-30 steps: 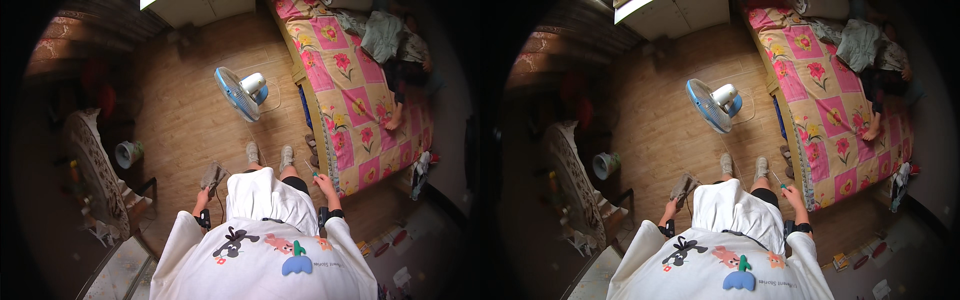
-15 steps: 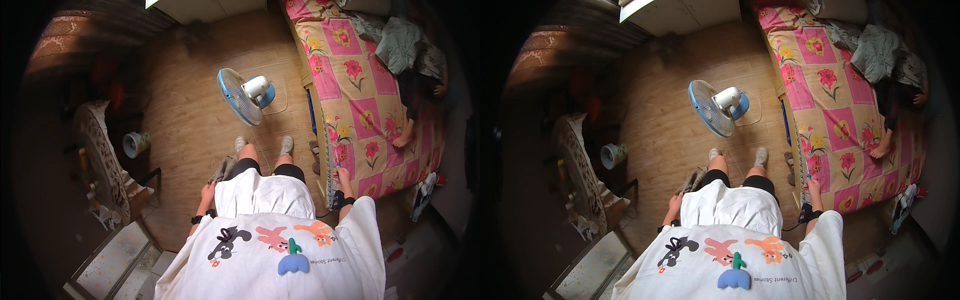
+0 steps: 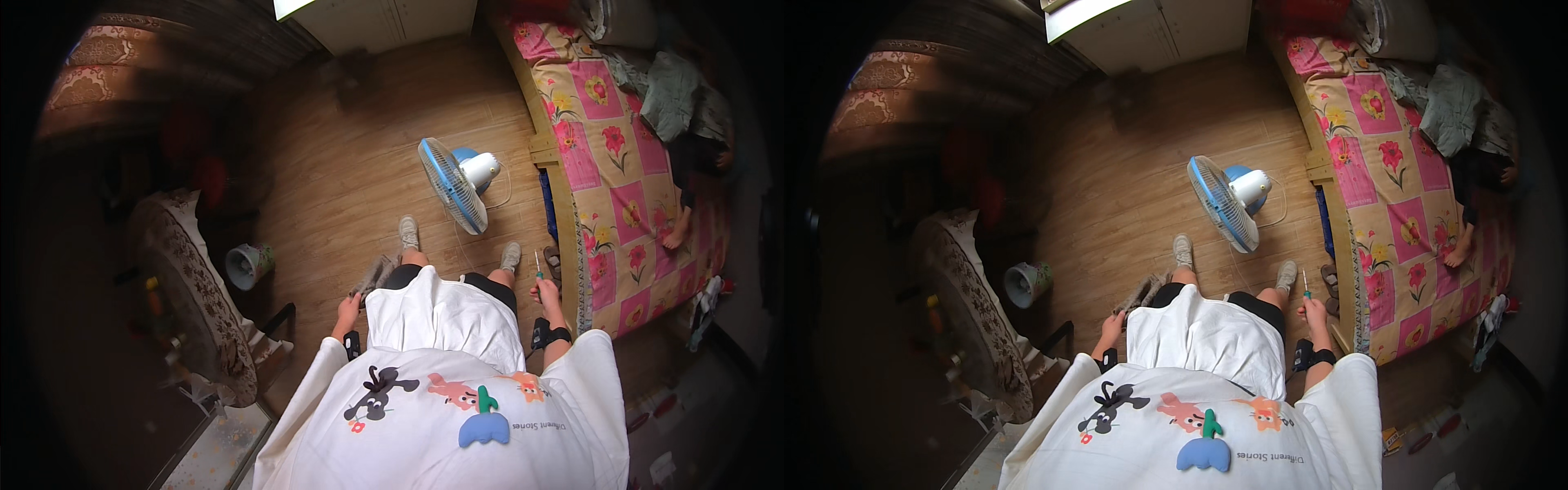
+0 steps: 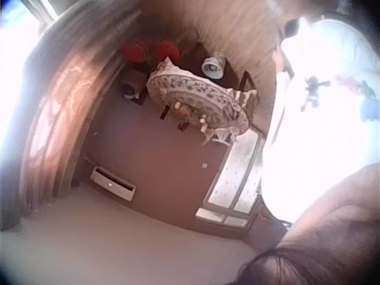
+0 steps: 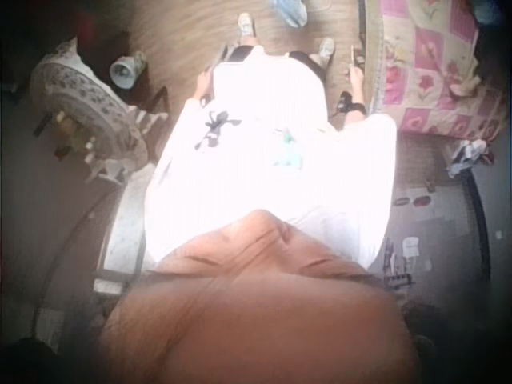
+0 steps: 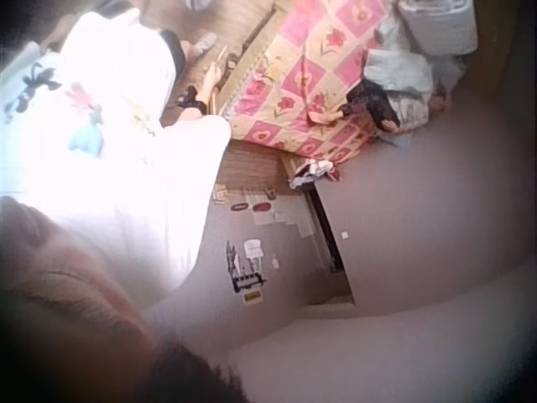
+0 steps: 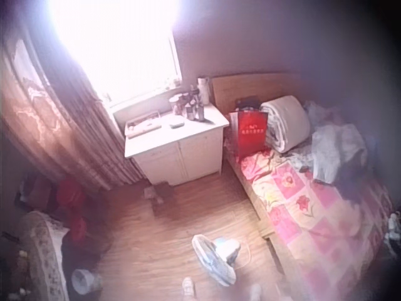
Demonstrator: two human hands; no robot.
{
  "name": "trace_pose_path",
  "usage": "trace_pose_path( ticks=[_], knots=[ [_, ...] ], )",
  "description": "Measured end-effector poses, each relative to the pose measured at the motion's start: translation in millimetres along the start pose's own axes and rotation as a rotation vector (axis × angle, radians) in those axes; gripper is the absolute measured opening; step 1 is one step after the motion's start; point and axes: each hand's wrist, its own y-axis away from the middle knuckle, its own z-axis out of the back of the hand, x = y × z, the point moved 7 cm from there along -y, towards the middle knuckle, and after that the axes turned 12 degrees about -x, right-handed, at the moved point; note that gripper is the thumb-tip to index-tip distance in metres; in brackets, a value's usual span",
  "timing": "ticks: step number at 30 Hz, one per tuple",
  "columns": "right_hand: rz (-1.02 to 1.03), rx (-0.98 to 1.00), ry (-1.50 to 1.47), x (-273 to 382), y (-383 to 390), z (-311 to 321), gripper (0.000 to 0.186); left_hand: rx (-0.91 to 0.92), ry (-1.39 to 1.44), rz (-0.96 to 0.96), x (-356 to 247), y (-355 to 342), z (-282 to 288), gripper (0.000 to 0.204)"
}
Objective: The person approaches a standing fan, wipes the base with a cloth, and then uses a screwdriver to tighten a screw on the fan's neck. The person continues to adjust the screw for the remainder of the clip.
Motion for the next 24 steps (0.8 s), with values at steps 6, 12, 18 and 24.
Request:
trace_pose_path(
  ticks=[6,12,18,24],
  knots=[
    [0.325,0.067,0.384,21.0,93.5,-136.8,0.022,-0.062,0.088,0.013,-34.5,-83.6,94.3,0.041],
    [0.094,0.120,-0.011,53.5,94.6,-132.2,0.020,0.007,0.069,-0.009,-55.8,-129.3,82.7,0.034],
    [0.026,0.140,-0.434,96.3,57.4,-165.2,0.024,0.028,0.189,-0.010,-113.7,-111.1,81.0,0.029],
    [0.081,0.272,-0.361,133.7,15.2,-240.4,0.013,0.001,0.281,-0.041,-166.8,-65.2,108.5,0.027]
  ],
)
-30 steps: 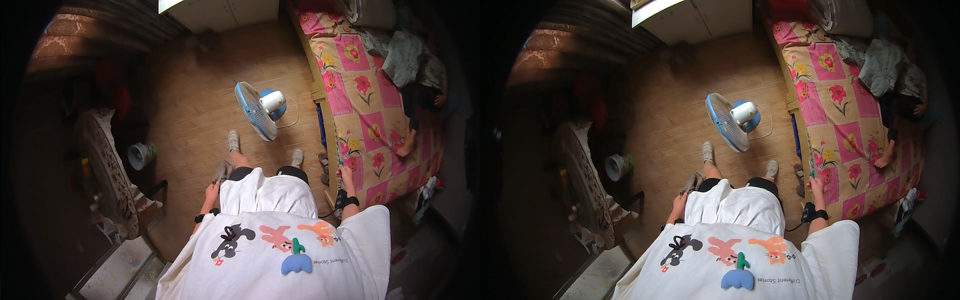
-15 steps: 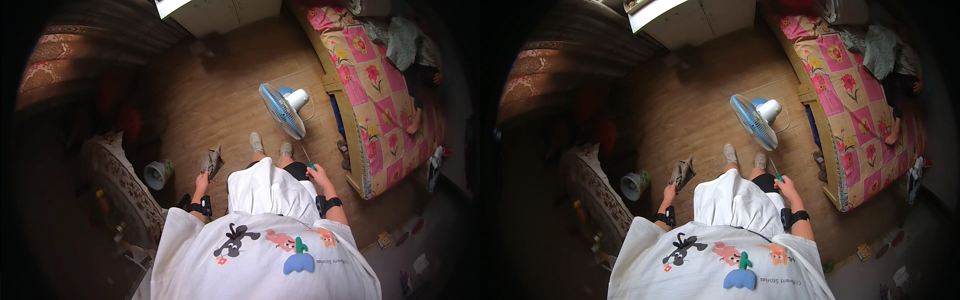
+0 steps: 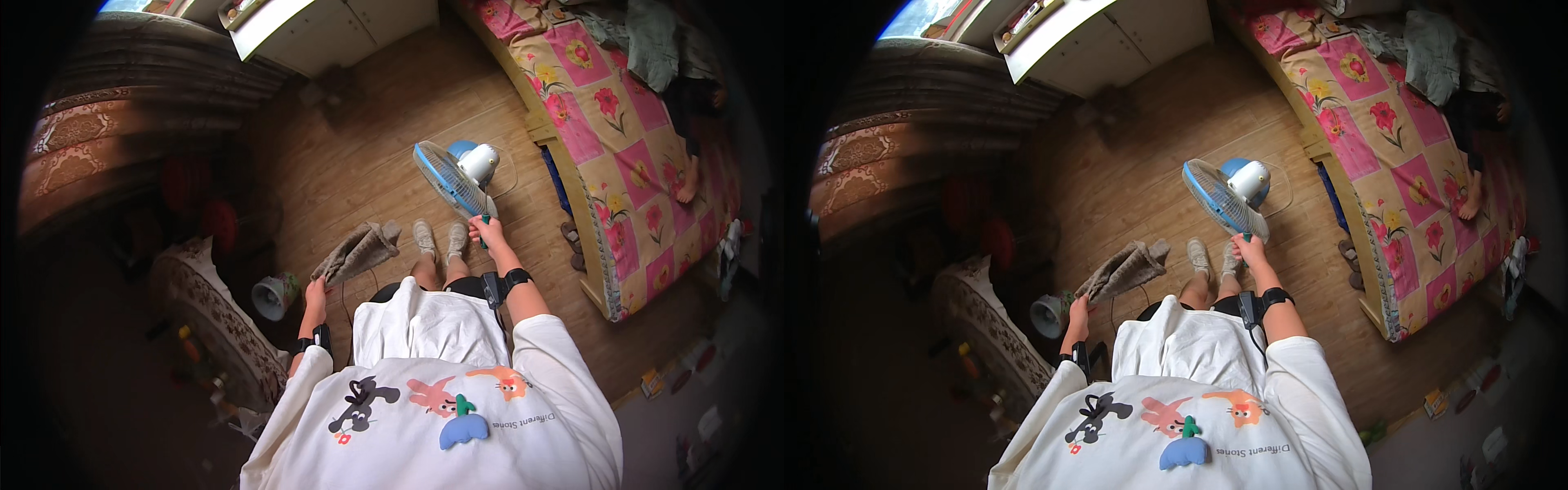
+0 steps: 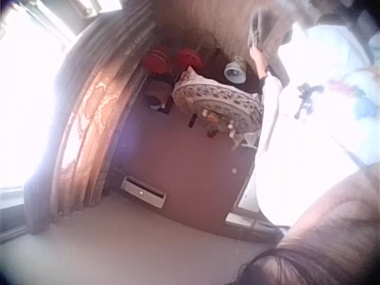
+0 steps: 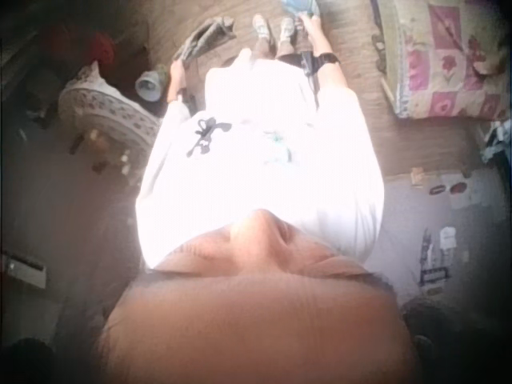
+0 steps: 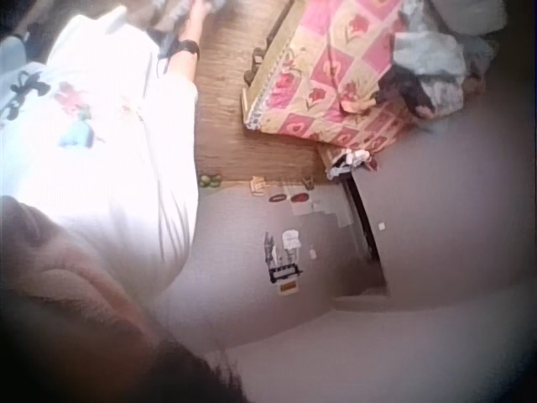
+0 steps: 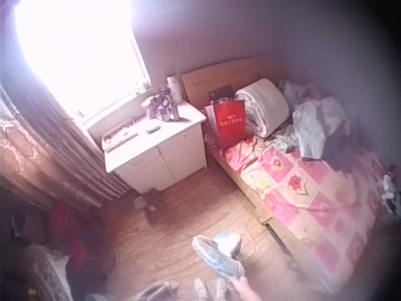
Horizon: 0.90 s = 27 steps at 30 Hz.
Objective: The person approaches a standing fan, wipes the base with a cloth, and then uses a screwdriver to tighten a screw on the fan's neck. The person continues to adjust the screw for the remainder of the clip.
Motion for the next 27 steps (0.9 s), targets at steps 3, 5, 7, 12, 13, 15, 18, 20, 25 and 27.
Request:
trace_pose_path(
  ticks=[3,5,7,12,13,15,18,20,25,27],
  knots=[
    [0.121,-0.024,0.411,-1.4,-29.4,-19.3,0.016,-0.067,-0.024,0.024,9.4,6.5,7.7,0.028],
    [0.276,-0.077,0.770,5.2,-46.2,-28.4,0.023,-0.024,-0.006,0.026,27.5,7.8,6.2,0.026],
    [0.217,-0.131,1.048,-4.4,-55.1,-30.4,0.028,0.060,-0.031,0.051,51.7,8.2,3.6,0.027],
    [0.327,-0.347,0.710,4.3,-88.1,-30.1,0.029,0.098,-0.155,0.104,89.8,1.6,0.0,0.030],
    [0.427,-0.413,0.682,11.1,-99.4,-27.0,0.030,0.111,-0.130,0.138,96.3,0.1,-4.6,0.031],
    [0.439,-0.404,0.500,11.1,-128.2,-14.4,0.032,0.147,-0.178,0.248,111.9,-7.7,-15.5,0.032],
    [0.224,-0.367,0.496,-4.9,-178.1,5.6,0.036,0.140,-0.179,0.320,138.3,-24.9,-28.3,0.034],
    [0.189,-0.304,0.448,-8.1,-201.3,9.2,0.035,0.182,-0.115,0.343,155.0,-36.7,-39.8,0.037],
    [0.136,-0.225,0.339,-7.5,-239.9,0.0,0.035,0.062,-0.357,0.446,193.7,-34.8,-46.9,0.051],
    [0.147,-0.183,0.507,-10.7,-249.0,-8.1,0.034,0.035,-0.692,0.346,192.6,-26.8,-46.7,0.054]
  ],
)
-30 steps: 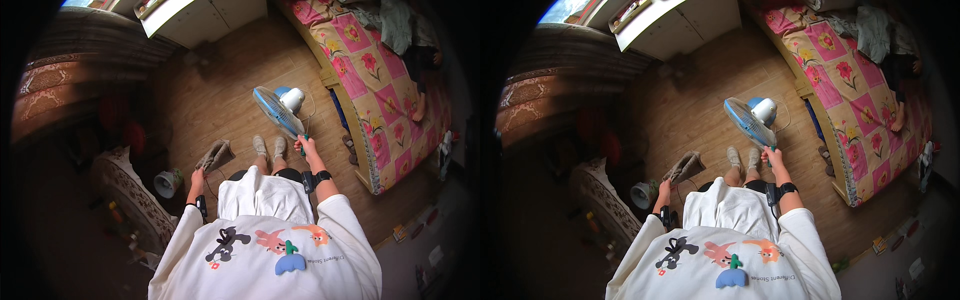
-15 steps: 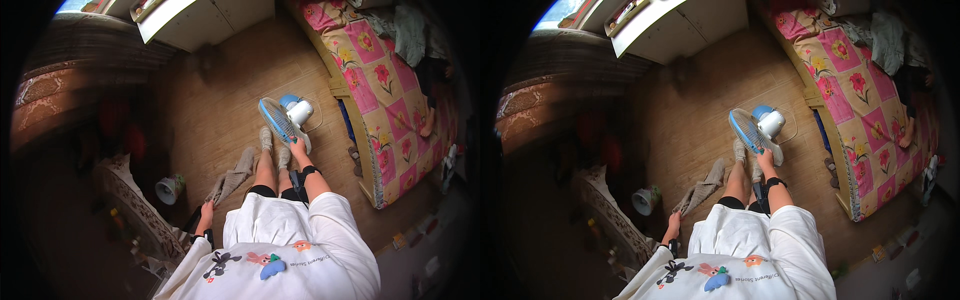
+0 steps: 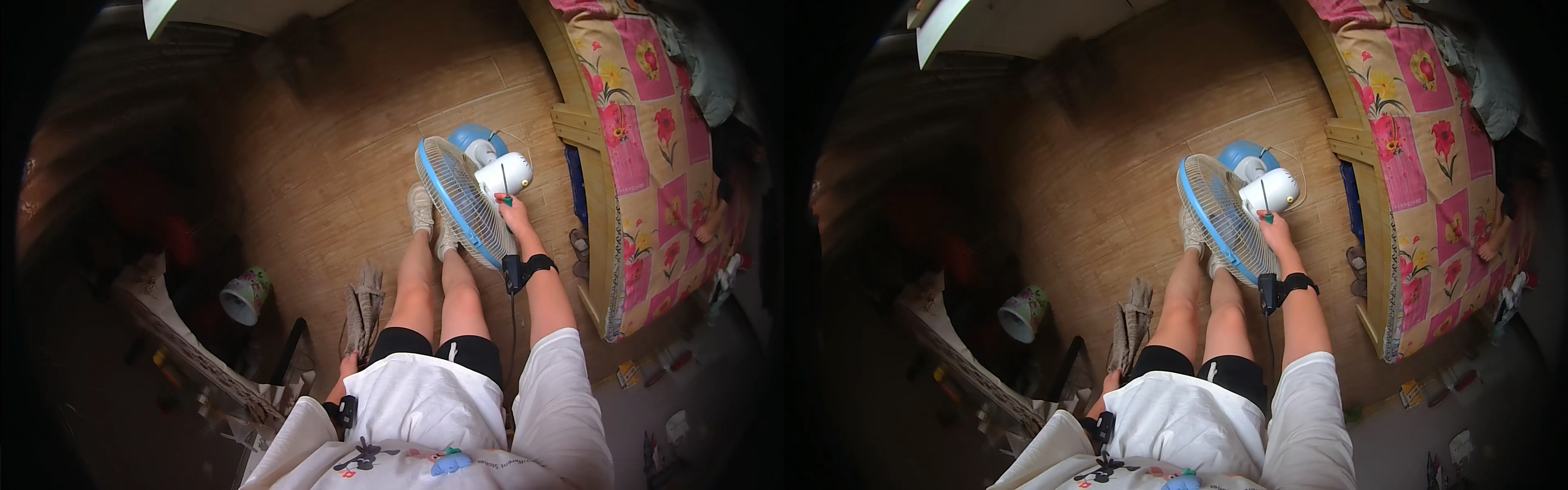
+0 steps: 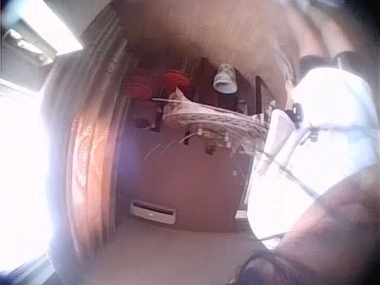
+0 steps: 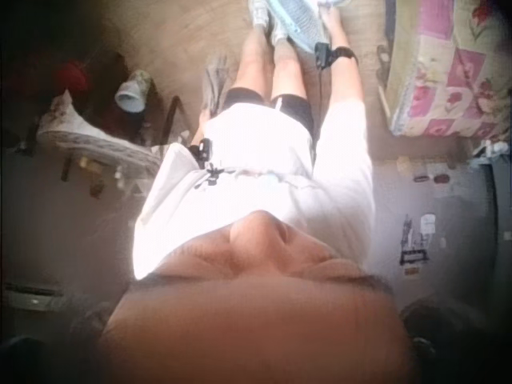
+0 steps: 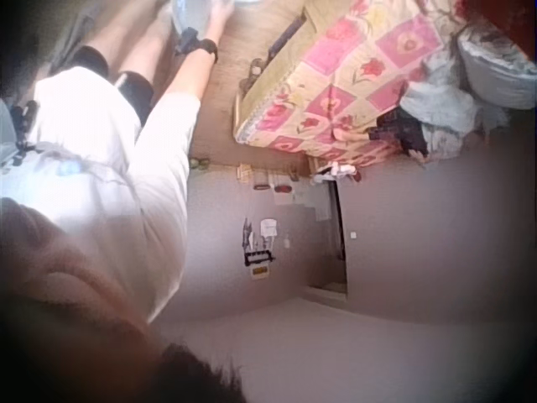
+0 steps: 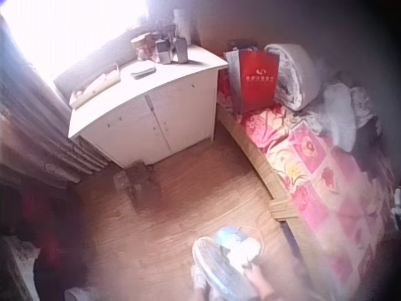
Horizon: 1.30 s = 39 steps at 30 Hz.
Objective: The person approaches a standing fan, wipes the base with a cloth, and then uses a screwdriver to tighten a screw on the fan's neck. The person continues to adjust the screw for the remainder of the clip.
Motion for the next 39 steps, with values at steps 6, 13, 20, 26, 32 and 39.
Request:
trace_pose_path(
  ticks=[6,13,20,26,32,39],
  knots=[
    [0.069,0.085,0.181,-9.9,-14.8,-11.4,0.034,0.297,0.195,-0.019,-20.6,16.0,-33.2,0.049],
    [-0.027,0.166,0.215,-0.3,-22.5,-8.3,0.028,0.258,0.146,-0.046,-38.0,4.3,-34.3,0.046],
    [0.230,0.287,0.550,57.0,-29.0,-0.9,0.025,0.231,0.167,0.027,-38.0,9.2,-28.6,0.045],
    [0.619,0.327,1.020,123.1,-44.5,3.6,0.021,0.223,0.249,0.055,-28.7,9.9,-39.5,0.045],
    [0.693,0.276,1.288,171.5,-64.6,10.7,0.021,0.219,0.156,-0.061,-19.1,3.2,-48.6,0.046],
    [0.711,0.242,1.336,203.6,-97.2,-4.5,0.022,0.226,0.235,-0.060,-20.3,8.3,-48.5,0.044]
  ],
)
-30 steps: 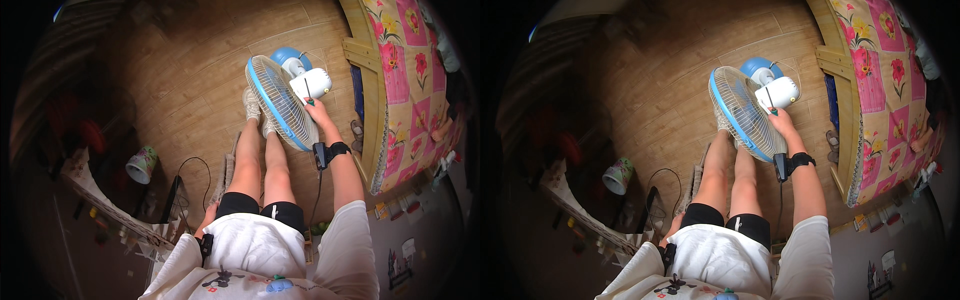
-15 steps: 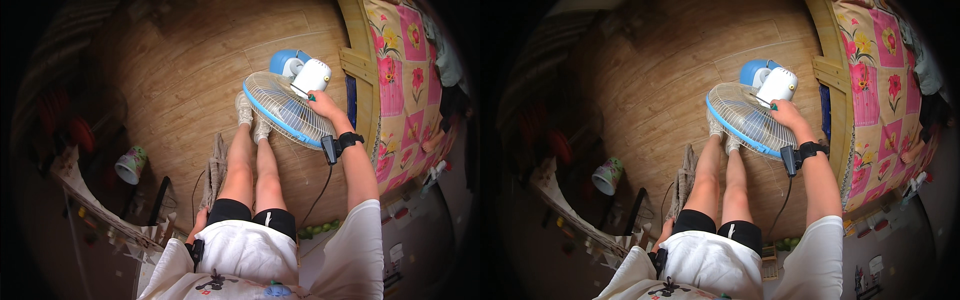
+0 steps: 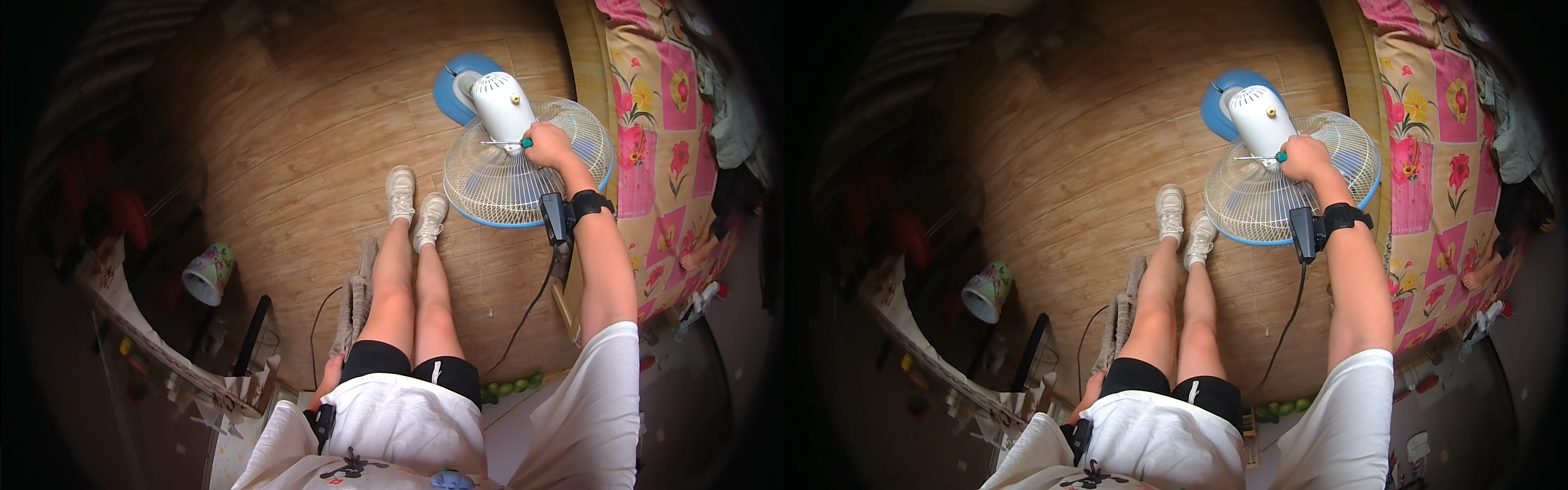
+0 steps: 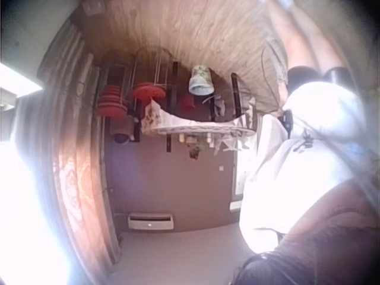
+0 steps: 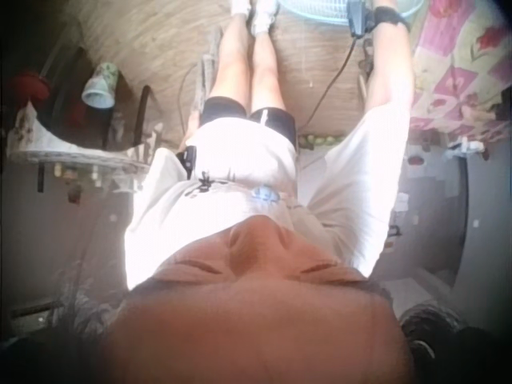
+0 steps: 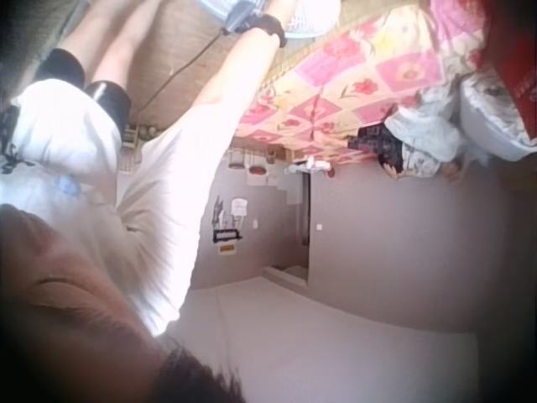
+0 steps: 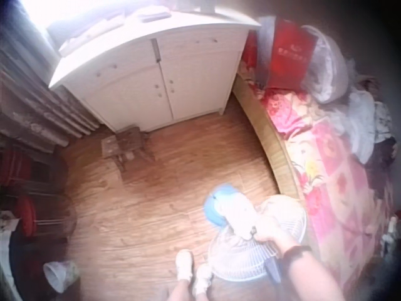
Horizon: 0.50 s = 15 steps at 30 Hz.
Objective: The person approaches a standing fan, wipes the base with a cloth, and then uses a screwdriver to tighten a screw on the fan's neck. The person continues to adjust the screw for the remainder of the clip.
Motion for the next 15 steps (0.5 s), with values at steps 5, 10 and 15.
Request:
trace_pose_path(
  ticks=[5,10,15],
  knots=[
    [0.020,0.039,-0.125,27.2,-2.2,-3.4,0.022,0.011,0.066,0.101,-8.2,3.7,-1.8,0.044],
    [0.062,0.022,-0.233,61.2,2.9,-6.8,0.022,0.016,-0.002,0.112,-13.6,4.4,-1.2,0.045],
    [0.052,0.007,-0.362,79.0,8.0,-11.5,0.021,0.023,-0.022,0.109,1.4,0.7,-2.5,0.048]
  ],
)
